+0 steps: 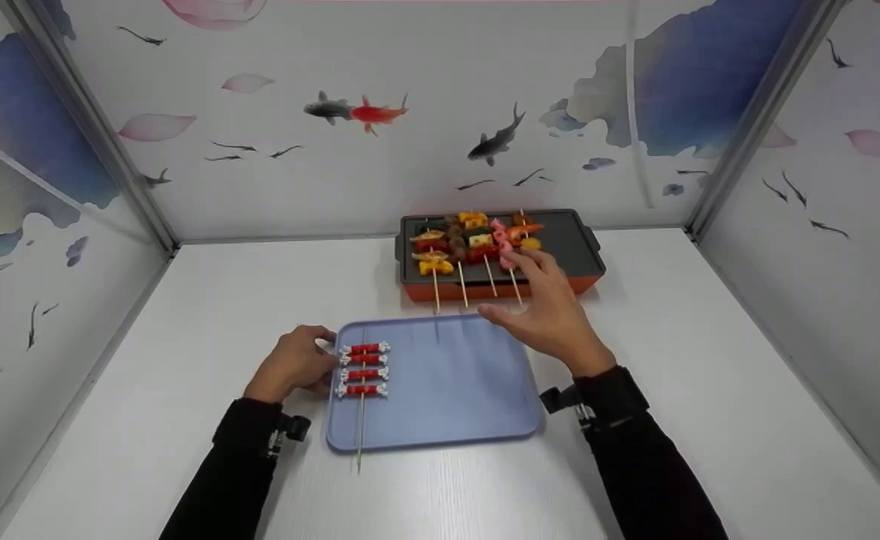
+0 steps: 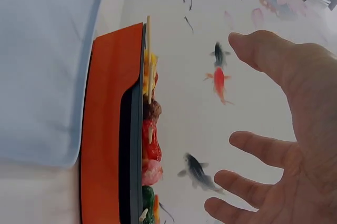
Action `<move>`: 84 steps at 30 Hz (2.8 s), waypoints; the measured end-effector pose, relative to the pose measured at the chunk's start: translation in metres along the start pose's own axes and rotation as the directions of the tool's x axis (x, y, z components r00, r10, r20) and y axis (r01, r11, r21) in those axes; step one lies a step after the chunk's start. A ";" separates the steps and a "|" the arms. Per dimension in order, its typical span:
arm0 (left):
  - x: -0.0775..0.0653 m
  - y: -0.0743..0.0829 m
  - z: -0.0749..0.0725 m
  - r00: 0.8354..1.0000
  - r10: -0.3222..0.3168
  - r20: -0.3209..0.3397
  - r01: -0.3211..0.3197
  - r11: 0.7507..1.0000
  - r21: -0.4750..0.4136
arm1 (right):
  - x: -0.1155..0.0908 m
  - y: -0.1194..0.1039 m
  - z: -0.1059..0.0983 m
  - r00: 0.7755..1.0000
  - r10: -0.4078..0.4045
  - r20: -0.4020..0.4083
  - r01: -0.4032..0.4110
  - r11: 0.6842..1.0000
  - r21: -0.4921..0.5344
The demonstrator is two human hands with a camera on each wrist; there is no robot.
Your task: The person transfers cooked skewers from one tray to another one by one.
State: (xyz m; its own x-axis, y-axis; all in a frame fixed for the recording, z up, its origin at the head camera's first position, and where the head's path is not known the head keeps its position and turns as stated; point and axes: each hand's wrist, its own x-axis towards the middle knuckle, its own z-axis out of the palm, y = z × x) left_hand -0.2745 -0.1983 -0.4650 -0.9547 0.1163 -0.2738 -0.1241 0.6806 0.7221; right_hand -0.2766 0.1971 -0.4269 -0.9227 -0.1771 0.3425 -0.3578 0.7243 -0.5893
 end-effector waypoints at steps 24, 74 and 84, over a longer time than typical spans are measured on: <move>0.000 0.000 0.000 1.000 -0.005 -0.017 0.006 0.999 0.037 | 0.007 0.056 -0.004 0.991 0.045 -0.128 -0.051 0.998 -0.042; 0.001 -0.001 0.001 1.000 0.000 -0.026 0.001 0.999 0.040 | 0.008 0.071 0.017 0.942 -0.009 -0.337 0.001 1.000 -0.023; 0.001 -0.002 0.002 1.000 0.001 -0.030 -0.001 1.000 0.019 | 0.007 0.064 0.008 0.946 0.105 -0.306 -0.106 0.994 0.014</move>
State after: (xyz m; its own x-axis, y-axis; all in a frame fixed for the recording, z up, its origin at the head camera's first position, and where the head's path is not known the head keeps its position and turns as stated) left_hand -0.2750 -0.1977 -0.4678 -0.9625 0.0959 -0.2538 -0.1180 0.6943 0.7099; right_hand -0.3075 0.2369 -0.4681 -0.8665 0.1128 0.4863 -0.2601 0.7295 -0.6326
